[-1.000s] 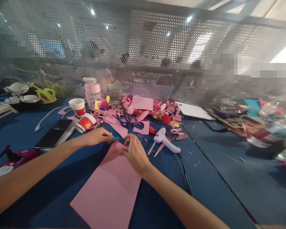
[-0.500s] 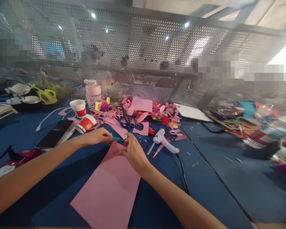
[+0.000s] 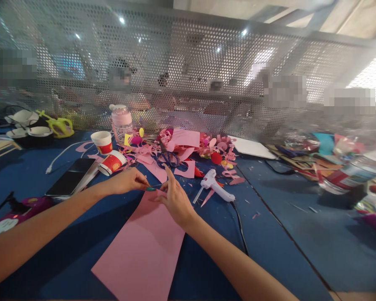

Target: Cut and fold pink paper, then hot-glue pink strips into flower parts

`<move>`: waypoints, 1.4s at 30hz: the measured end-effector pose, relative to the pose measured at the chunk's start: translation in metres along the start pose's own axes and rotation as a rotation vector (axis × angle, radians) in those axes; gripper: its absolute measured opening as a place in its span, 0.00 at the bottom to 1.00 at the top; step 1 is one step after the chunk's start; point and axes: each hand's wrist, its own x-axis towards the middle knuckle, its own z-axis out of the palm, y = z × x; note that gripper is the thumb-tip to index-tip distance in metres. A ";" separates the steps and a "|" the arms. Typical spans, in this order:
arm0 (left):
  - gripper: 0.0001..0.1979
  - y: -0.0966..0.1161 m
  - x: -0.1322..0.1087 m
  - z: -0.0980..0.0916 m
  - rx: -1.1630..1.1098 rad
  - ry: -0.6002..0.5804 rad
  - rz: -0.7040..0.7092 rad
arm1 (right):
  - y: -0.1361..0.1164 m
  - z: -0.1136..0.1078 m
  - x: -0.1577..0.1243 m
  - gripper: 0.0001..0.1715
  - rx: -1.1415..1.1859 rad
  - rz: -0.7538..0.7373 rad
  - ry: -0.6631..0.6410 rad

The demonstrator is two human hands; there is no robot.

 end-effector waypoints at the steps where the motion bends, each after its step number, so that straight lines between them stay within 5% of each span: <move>1: 0.17 0.001 -0.001 0.000 0.000 0.016 -0.012 | -0.001 -0.001 0.000 0.46 0.007 0.009 0.019; 5: 0.18 0.003 -0.003 -0.002 -0.017 0.091 -0.069 | 0.002 -0.008 0.000 0.47 -0.024 0.111 0.083; 10: 0.19 0.001 -0.003 -0.001 -0.128 0.085 -0.082 | 0.009 -0.016 0.005 0.12 -0.030 0.216 -0.029; 23: 0.18 -0.006 0.001 0.002 -0.100 0.003 -0.102 | 0.004 -0.020 0.007 0.15 -0.035 0.168 -0.109; 42: 0.16 -0.010 0.003 0.010 -0.042 0.110 -0.089 | 0.007 -0.017 0.006 0.10 -0.072 0.123 -0.116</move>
